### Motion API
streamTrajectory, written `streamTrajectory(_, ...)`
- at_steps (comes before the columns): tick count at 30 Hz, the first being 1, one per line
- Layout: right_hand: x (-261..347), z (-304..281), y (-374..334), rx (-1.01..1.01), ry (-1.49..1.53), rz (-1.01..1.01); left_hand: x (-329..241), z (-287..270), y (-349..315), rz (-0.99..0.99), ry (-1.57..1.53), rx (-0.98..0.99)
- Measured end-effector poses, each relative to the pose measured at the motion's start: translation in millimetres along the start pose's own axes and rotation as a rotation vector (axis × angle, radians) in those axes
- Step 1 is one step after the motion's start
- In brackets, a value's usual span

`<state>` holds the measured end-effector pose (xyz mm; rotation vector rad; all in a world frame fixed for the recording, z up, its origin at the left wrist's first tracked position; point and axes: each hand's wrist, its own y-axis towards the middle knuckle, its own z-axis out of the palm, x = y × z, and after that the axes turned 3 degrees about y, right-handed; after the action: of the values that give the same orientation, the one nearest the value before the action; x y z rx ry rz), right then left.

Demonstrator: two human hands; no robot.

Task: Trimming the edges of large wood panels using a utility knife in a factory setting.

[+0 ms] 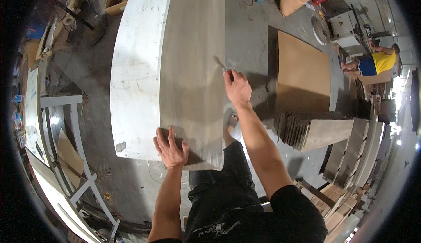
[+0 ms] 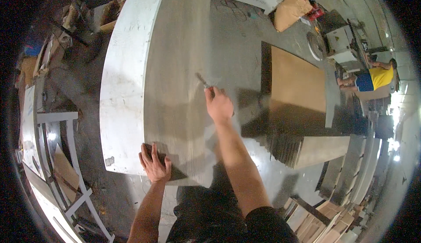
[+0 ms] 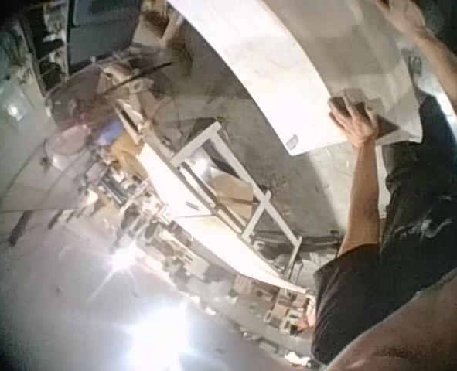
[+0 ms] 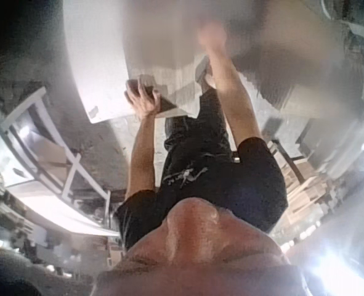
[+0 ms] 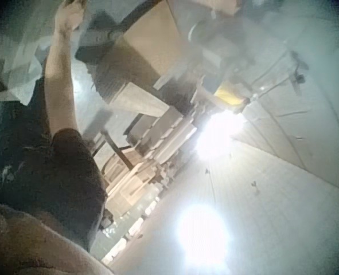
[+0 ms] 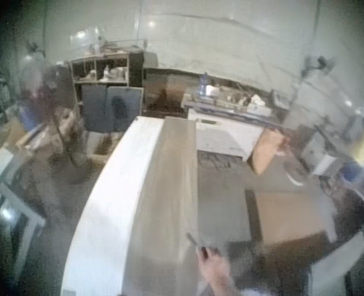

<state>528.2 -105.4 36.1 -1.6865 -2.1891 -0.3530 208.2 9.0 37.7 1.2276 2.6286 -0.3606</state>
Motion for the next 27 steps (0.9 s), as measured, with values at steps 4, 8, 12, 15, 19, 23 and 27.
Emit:
streamTrajectory(4,12.3,5.4,103.2,0.029,0.054,0.0,-0.3,-3.0,4.4,0.005,-0.001,-0.044)
streamTrajectory(8,26.4,6.5,206.9,0.053,0.084,0.016,-2.8,-1.3,8.4,-0.005,-0.012,-0.067)
streamTrajectory(12,43.0,6.8,302.4,0.161,0.071,0.015,4.9,7.4,6.8,0.011,0.049,-0.132)
streamTrajectory(15,51.4,6.6,358.8,0.162,0.094,-0.023,-0.5,6.0,5.1,-0.018,0.082,-0.103)
streamTrajectory(19,52.1,0.1,413.8,0.188,0.093,0.023,-12.9,4.4,16.2,-0.064,0.055,-0.038)
streamTrajectory(23,48.7,-1.9,417.8,0.214,0.113,-0.001,-14.9,-1.7,14.2,-0.079,0.071,-0.019)
streamTrajectory(27,49.3,-15.1,420.2,0.282,0.152,0.015,-20.4,-3.0,14.0,-0.136,0.104,0.059)
